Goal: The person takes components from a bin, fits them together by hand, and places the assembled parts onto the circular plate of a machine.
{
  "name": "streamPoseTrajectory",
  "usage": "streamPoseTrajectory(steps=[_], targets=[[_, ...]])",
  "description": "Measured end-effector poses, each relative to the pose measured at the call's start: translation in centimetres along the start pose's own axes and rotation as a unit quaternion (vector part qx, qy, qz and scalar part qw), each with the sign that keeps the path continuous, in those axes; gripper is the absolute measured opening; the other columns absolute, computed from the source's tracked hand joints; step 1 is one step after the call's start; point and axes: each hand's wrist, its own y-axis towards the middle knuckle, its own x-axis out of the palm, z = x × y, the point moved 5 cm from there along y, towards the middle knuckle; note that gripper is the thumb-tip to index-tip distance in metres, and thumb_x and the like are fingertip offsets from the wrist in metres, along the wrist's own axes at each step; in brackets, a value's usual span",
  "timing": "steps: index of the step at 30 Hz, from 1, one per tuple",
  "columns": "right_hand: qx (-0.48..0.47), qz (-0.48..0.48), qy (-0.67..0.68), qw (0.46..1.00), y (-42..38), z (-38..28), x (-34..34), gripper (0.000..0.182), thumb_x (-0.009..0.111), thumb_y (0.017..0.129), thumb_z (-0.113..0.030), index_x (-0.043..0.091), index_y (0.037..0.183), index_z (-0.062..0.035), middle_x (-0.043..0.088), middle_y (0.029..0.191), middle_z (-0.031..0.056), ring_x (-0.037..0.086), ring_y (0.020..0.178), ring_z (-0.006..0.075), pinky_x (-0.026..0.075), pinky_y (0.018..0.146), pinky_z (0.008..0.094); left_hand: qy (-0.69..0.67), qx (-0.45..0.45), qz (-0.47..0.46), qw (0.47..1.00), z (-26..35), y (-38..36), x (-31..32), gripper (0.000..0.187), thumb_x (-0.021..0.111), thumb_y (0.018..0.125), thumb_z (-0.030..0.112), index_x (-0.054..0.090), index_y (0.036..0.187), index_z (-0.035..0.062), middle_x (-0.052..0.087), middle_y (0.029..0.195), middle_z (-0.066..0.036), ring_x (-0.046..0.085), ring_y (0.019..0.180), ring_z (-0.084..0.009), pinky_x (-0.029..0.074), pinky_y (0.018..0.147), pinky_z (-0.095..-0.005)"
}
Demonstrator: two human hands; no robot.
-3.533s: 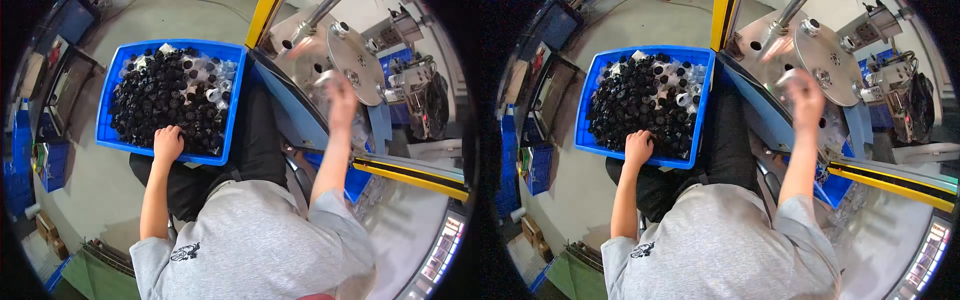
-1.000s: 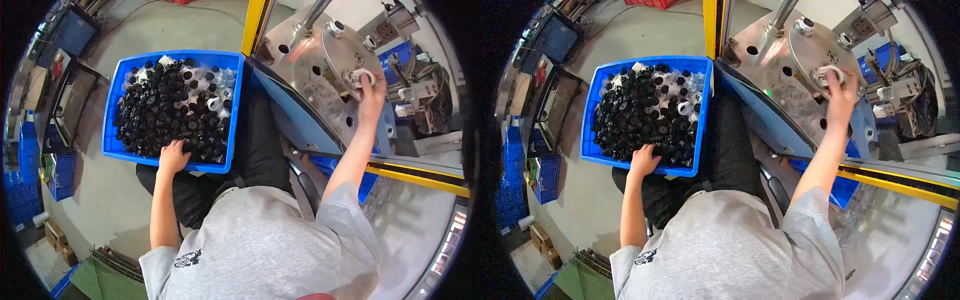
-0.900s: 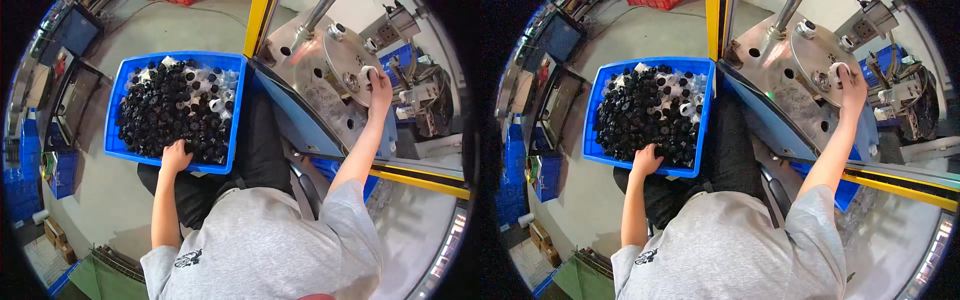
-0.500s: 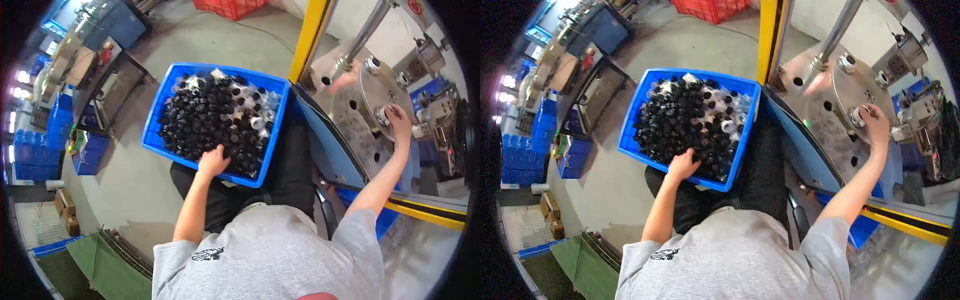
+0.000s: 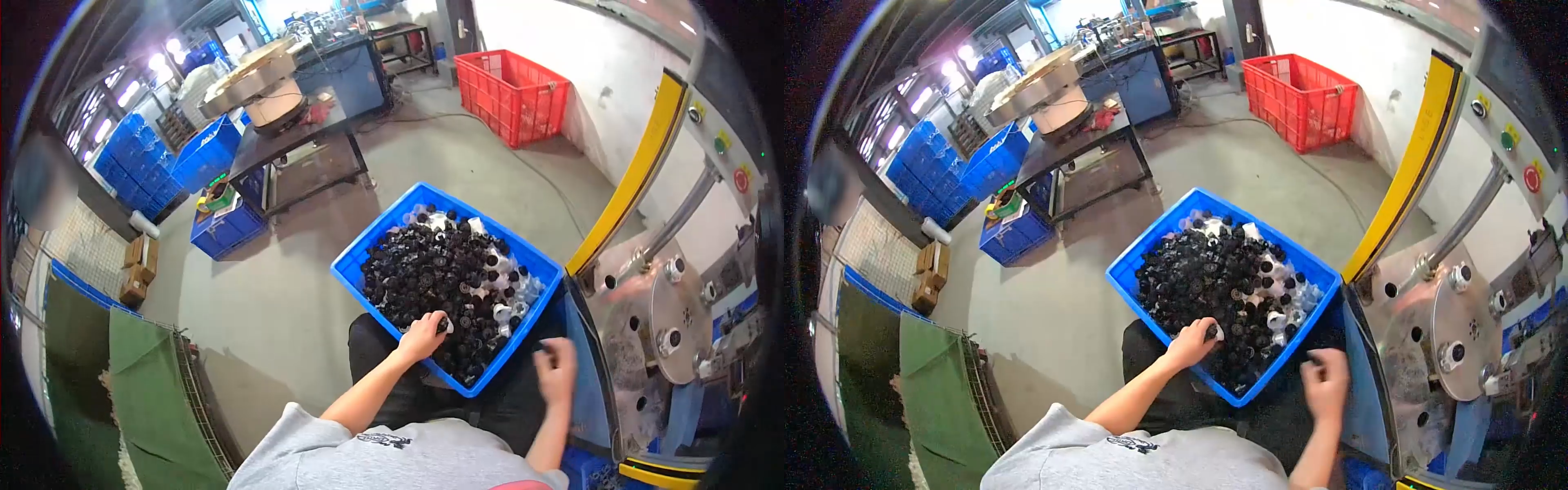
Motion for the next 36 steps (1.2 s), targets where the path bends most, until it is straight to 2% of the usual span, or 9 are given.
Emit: streamPoseTrajectory(steps=[5, 9, 13, 19, 23, 26, 28, 33, 36], targets=[[0.003, -0.191, 0.114, 0.975, -1.5, -3.9, 10.6, 0.042, 0.070, 0.082, -0.006, 0.062, 0.123, -0.0071, 0.055, 0.135, 0.0111, 0.061, 0.103, 0.0250, 0.053, 0.086, 0.0332, -0.368, -0.067, 0.004, 0.928, -3.3, 0.5, 1.6, 0.032, 0.060, 0.097, 0.012, 0.051, 0.128, 0.0107, 0.063, 0.104, -0.010, 0.060, 0.083, -0.0160, 0.050, 0.070, -0.0322], [-0.102, -0.142, 0.110, 0.978, -0.4, -3.9, 13.9, 0.038, 0.070, 0.082, -0.004, 0.063, 0.119, -0.0059, 0.059, 0.129, 0.0101, 0.062, 0.093, 0.0227, 0.052, 0.079, 0.0332, -0.506, 0.009, -0.121, 0.854, 2.3, -2.0, -0.4, 0.032, 0.059, 0.100, 0.013, 0.052, 0.131, 0.0102, 0.061, 0.103, -0.005, 0.058, 0.084, -0.0125, 0.051, 0.074, -0.0262], [-0.025, -0.314, 0.054, 0.947, 0.8, -5.2, 12.5, 0.042, 0.075, 0.080, -0.008, 0.061, 0.119, -0.0059, 0.065, 0.118, 0.0108, 0.063, 0.089, 0.0237, 0.052, 0.080, 0.0343, -0.641, -0.097, -0.143, 0.748, 2.4, -3.8, 2.0, 0.037, 0.058, 0.098, 0.007, 0.050, 0.134, 0.0083, 0.062, 0.111, -0.006, 0.057, 0.090, -0.0121, 0.049, 0.076, -0.0242], [0.067, -0.291, 0.004, 0.954, -0.1, -3.1, 10.8, 0.040, 0.078, 0.078, -0.009, 0.063, 0.115, -0.0087, 0.068, 0.111, 0.0117, 0.066, 0.086, 0.0265, 0.053, 0.077, 0.0344, -0.592, -0.089, -0.152, 0.787, 5.2, -4.2, 2.3, 0.037, 0.059, 0.097, 0.004, 0.051, 0.133, 0.0073, 0.061, 0.114, -0.007, 0.058, 0.096, -0.0144, 0.051, 0.082, -0.0270], [0.092, -0.099, 0.194, 0.972, -1.0, 1.0, 10.5, 0.046, 0.076, 0.075, -0.005, 0.061, 0.118, -0.0104, 0.066, 0.108, 0.0103, 0.063, 0.084, 0.0228, 0.052, 0.076, 0.0319, -0.618, -0.017, -0.052, 0.784, 6.8, -4.1, 1.4, 0.038, 0.060, 0.095, 0.001, 0.052, 0.132, 0.0071, 0.061, 0.116, -0.008, 0.059, 0.099, -0.0170, 0.052, 0.086, -0.0308], [0.183, -0.095, 0.189, 0.960, -1.8, 0.4, 10.8, 0.058, 0.072, 0.074, 0.000, 0.056, 0.129, -0.0107, 0.063, 0.105, 0.0091, 0.060, 0.083, 0.0201, 0.050, 0.074, 0.0290, -0.555, 0.029, -0.002, 0.831, 8.4, -4.0, 0.1, 0.040, 0.064, 0.088, -0.004, 0.055, 0.126, 0.0054, 0.062, 0.115, -0.010, 0.060, 0.100, -0.0207, 0.051, 0.087, -0.0340], [0.181, -0.206, 0.371, 0.887, -2.8, -0.4, 12.6, 0.065, 0.067, 0.076, -0.001, 0.049, 0.139, -0.0083, 0.062, 0.104, 0.0100, 0.059, 0.084, 0.0191, 0.049, 0.075, 0.0269, -0.330, 0.167, 0.064, 0.927, 10.2, -3.8, -1.3, 0.042, 0.069, 0.077, -0.007, 0.061, 0.117, 0.0045, 0.063, 0.114, -0.011, 0.061, 0.101, -0.0253, 0.050, 0.090, -0.0371], [0.339, -0.187, 0.589, 0.709, -5.2, -1.0, 13.7, 0.049, 0.058, 0.094, -0.011, 0.047, 0.142, -0.0074, 0.062, 0.100, 0.0083, 0.057, 0.081, 0.0127, 0.049, 0.074, 0.0246, -0.212, 0.204, 0.102, 0.950, 9.4, -4.6, -1.1, 0.046, 0.072, 0.068, -0.004, 0.064, 0.112, 0.0038, 0.065, 0.111, -0.012, 0.061, 0.103, -0.0309, 0.049, 0.092, -0.0393], [0.353, -0.181, 0.495, 0.773, -6.3, 1.1, 14.2, 0.037, 0.057, 0.101, -0.020, 0.053, 0.135, -0.0071, 0.063, 0.099, 0.0066, 0.059, 0.082, 0.0132, 0.052, 0.070, 0.0244, -0.270, 0.156, 0.041, 0.949, 8.4, -5.9, 0.3, 0.045, 0.070, 0.073, -0.003, 0.062, 0.116, 0.0033, 0.065, 0.115, -0.012, 0.061, 0.104, -0.0277, 0.048, 0.094, -0.0366]])
